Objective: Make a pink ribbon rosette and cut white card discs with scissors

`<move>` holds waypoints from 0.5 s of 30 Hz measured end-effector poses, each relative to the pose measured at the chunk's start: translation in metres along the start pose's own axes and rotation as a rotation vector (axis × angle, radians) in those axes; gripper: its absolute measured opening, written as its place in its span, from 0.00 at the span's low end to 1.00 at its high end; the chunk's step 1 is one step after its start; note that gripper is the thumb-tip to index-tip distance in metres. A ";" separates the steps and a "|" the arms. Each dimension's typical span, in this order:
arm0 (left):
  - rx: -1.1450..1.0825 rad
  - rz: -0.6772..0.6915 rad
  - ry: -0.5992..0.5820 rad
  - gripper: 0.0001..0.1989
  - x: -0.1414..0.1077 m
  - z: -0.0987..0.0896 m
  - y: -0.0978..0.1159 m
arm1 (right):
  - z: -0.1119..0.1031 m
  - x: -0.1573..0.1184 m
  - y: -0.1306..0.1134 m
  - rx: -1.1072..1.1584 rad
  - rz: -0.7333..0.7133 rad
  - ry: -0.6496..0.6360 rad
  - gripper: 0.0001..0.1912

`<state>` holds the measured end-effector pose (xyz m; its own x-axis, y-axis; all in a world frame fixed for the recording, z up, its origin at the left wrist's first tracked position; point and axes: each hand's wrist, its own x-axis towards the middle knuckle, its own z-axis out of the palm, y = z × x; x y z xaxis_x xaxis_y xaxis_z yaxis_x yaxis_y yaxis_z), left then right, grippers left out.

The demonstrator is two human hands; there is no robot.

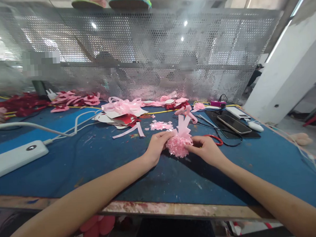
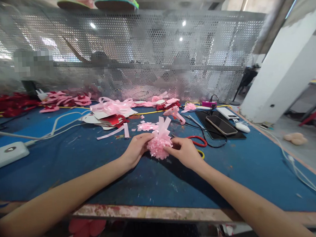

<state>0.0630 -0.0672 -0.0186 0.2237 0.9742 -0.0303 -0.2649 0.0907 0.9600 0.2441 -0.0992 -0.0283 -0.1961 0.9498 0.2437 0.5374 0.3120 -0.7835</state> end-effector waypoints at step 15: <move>0.062 0.024 0.005 0.15 0.003 -0.003 -0.003 | -0.001 0.000 0.000 -0.044 -0.037 -0.004 0.15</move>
<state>0.0621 -0.0641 -0.0227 0.2135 0.9769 -0.0084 -0.2112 0.0545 0.9759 0.2445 -0.0988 -0.0276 -0.2199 0.9375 0.2697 0.5655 0.3478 -0.7478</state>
